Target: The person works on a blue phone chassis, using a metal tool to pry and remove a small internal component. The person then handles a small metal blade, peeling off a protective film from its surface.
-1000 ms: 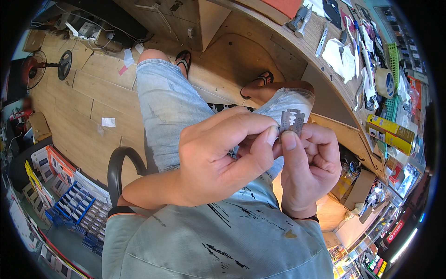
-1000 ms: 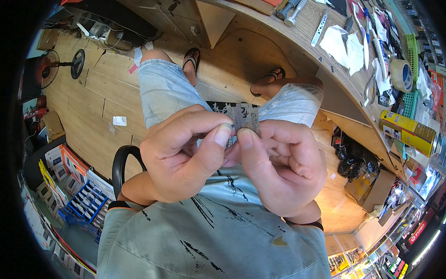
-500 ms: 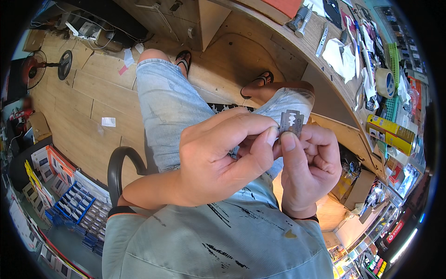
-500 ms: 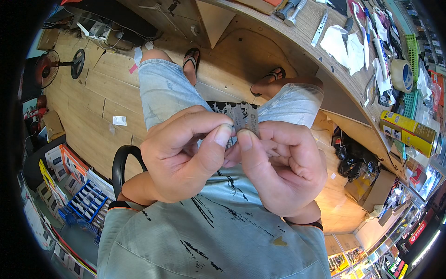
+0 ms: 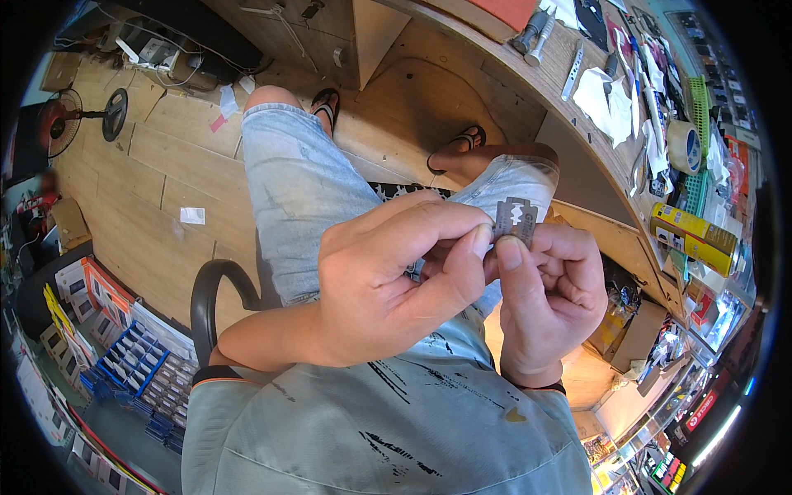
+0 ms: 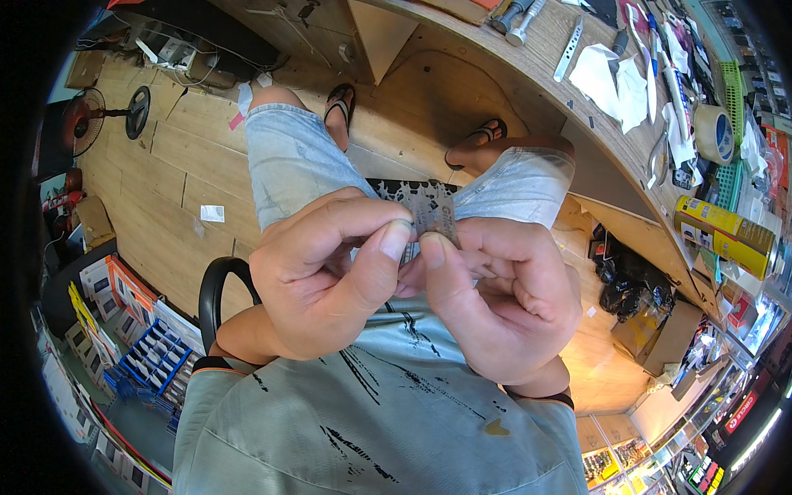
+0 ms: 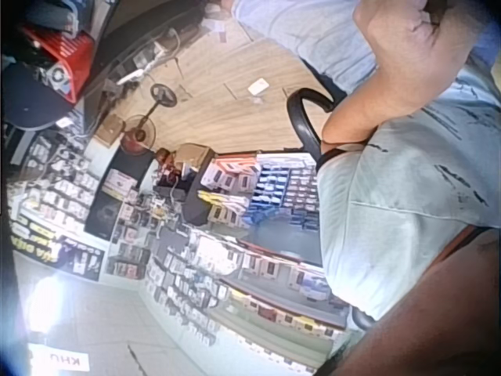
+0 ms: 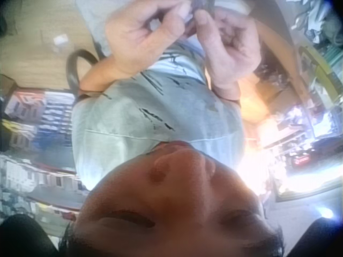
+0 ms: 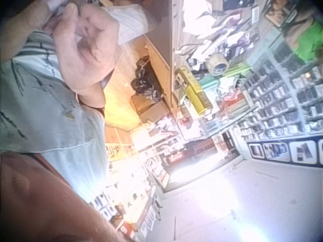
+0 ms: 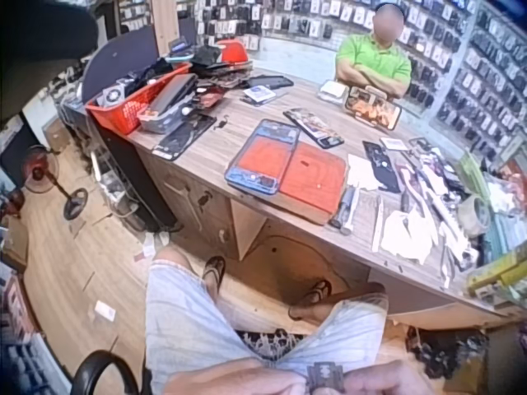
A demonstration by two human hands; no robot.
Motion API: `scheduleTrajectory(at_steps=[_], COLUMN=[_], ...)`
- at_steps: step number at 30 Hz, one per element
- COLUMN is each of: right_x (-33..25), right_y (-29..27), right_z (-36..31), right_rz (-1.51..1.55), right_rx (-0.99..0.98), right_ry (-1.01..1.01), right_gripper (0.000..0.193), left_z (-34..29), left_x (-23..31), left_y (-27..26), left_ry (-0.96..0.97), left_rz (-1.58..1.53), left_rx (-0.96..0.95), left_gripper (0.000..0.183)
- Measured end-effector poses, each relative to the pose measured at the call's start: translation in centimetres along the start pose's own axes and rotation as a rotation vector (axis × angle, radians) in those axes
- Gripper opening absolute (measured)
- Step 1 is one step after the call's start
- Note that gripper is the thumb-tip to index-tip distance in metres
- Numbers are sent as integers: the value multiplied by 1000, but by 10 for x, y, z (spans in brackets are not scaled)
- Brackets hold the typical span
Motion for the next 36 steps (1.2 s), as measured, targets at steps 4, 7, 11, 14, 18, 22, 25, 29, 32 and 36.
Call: scheduleTrajectory(at_steps=[4,7,11,14,18,22,25,29,32,36], right_x=[0,0,0,6,8,7,7,5,5,5], right_y=[1,0,1,-5,-6,-4,-2,-2,-3,-4], right_z=[1,1,2,-3,-4,-3,-2,-3,-4,-4], right_rz=[1,9,8,55,140,153,150,106,73,60], right_rx=[-11,-15,6,43,80,73,69,64,55,69], right_ry=[-2,0,14,41,52,47,43,40,36,34], right_gripper=[19,18,18,19,21,23,22,22,22,22], left_z=[0,0,-1,-2,-2,-3,-2,0,0,-2], left_x=[-1,-2,-4,-3,-3,-5,-6,-3,-1,-2], left_y=[0,0,1,2,4,3,1,1,1,3], left_ry=[-4,-14,-22,-9,-29,-20,-36,-17,-2,-4], left_rz=[-4,-20,-48,-49,-68,-83,-77,-25,-3,-11], left_rx=[0,-6,-8,-59,-88,-44,-10,-25,-55,-61], left_gripper=[8,8,7,10,11,10,8,8,9,10])
Point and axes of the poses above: each hand's wrist, its own z-axis towards the middle knuckle, its own y-axis out of the palm, x = y × z, the point moved 9 cm from there along z, towards the middle knuckle, and after that the axes turned 10 degrees about z, right-handed, at the moved point
